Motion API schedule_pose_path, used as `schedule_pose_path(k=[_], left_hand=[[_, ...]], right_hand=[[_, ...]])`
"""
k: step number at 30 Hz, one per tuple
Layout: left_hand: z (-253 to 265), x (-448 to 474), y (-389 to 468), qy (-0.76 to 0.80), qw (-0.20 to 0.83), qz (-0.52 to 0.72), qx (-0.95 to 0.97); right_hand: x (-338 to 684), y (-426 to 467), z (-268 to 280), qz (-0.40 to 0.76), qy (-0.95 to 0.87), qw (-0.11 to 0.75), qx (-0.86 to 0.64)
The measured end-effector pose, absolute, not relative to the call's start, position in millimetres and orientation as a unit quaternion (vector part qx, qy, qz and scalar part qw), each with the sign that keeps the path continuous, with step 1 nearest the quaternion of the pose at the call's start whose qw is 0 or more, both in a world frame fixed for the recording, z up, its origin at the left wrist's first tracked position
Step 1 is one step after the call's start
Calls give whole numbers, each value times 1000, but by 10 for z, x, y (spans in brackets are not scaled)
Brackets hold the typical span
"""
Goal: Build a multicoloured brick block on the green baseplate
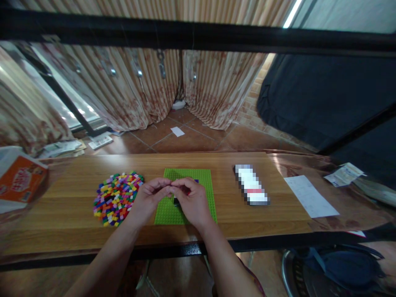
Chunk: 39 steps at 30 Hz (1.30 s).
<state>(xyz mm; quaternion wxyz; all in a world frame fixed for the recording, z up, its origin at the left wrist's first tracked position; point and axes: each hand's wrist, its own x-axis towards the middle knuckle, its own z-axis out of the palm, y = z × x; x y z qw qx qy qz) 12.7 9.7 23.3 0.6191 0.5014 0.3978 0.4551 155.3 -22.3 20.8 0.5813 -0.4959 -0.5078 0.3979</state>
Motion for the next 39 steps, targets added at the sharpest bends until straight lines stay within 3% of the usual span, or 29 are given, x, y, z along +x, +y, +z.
schedule_pose_path(k=[18,39], left_hand=[[216,139,52,355,763,431,326],[222,121,87,426,676,489,350]], right_hand=[[1608,-249,247,457,-464,590,-478],[1859,-206,200,381,-443,600,-546]])
